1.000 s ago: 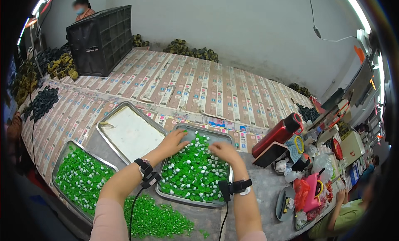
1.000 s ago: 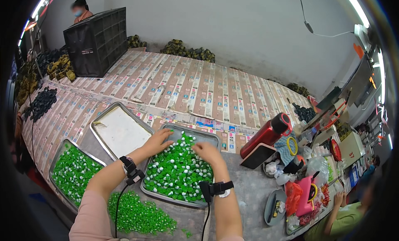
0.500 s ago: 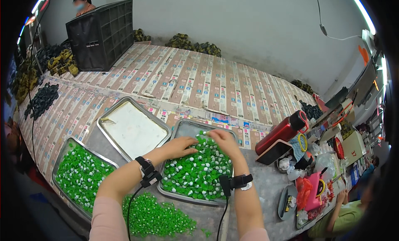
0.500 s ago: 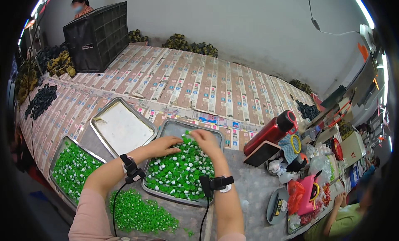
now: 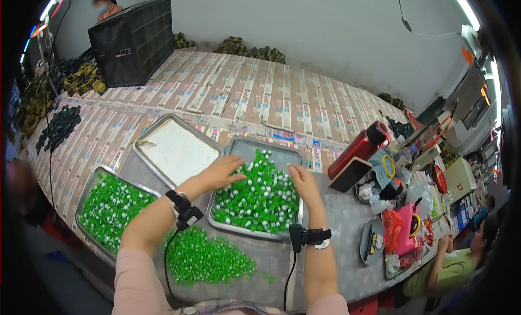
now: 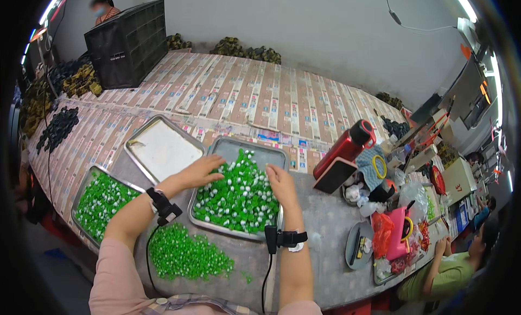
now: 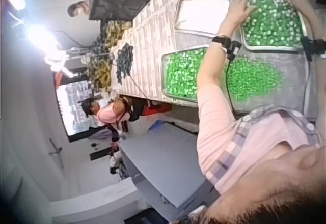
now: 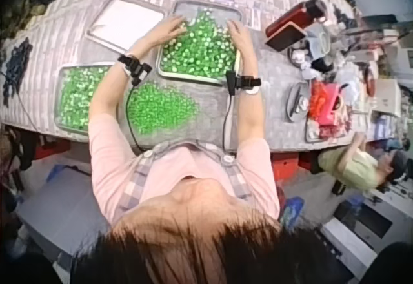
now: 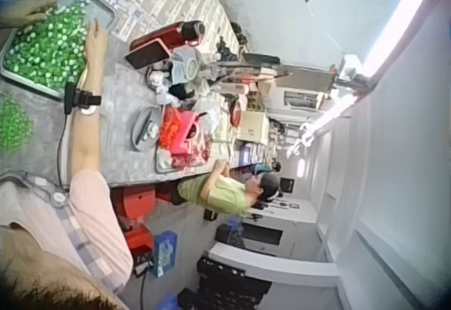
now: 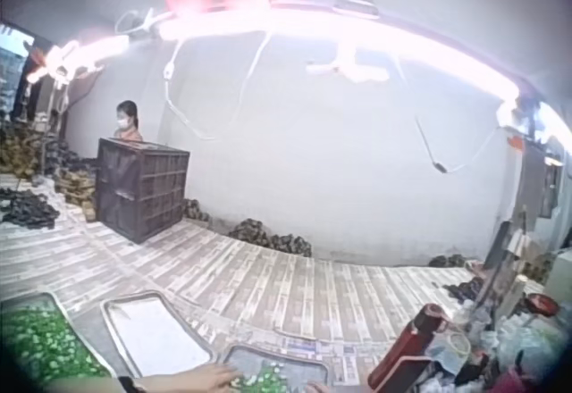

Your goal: The person assembles small green plastic components by applying glue from a bottle and inserting white beads. They handle the parts one at a time, placing the finished units into a metal tray on the table.

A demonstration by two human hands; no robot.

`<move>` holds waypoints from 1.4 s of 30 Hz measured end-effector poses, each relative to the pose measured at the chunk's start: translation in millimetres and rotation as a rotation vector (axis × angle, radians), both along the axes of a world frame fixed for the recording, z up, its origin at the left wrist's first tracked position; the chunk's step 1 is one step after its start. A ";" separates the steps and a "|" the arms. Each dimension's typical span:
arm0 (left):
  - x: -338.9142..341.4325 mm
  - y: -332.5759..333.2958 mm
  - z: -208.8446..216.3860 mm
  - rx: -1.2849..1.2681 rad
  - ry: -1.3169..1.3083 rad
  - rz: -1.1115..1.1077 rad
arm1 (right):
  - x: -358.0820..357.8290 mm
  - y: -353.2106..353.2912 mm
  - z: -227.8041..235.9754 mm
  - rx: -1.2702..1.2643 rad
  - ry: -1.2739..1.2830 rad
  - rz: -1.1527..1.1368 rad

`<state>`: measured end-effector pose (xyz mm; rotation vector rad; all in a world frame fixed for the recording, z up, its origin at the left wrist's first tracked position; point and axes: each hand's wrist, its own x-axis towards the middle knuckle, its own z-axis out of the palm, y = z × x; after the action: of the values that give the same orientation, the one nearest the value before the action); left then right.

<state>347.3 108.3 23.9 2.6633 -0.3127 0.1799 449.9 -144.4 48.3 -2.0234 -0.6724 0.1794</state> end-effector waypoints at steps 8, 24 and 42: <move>-137.1 -22.9 80.1 -0.784 0.282 0.120 | -115.9 -61.3 -5.2 -0.262 -0.115 -0.003; -262.5 -166.4 2.0 -0.098 -0.254 0.101 | -165.7 -90.2 -39.1 -0.179 -0.445 0.050; -627.9 -248.7 -250.2 -0.580 0.661 1.411 | -275.2 -181.0 -71.5 -0.157 -0.375 -0.213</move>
<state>-280.6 -140.4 -226.3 1.7333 1.5536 -0.1754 174.7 -325.4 -23.3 -2.2890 -0.6818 -0.2890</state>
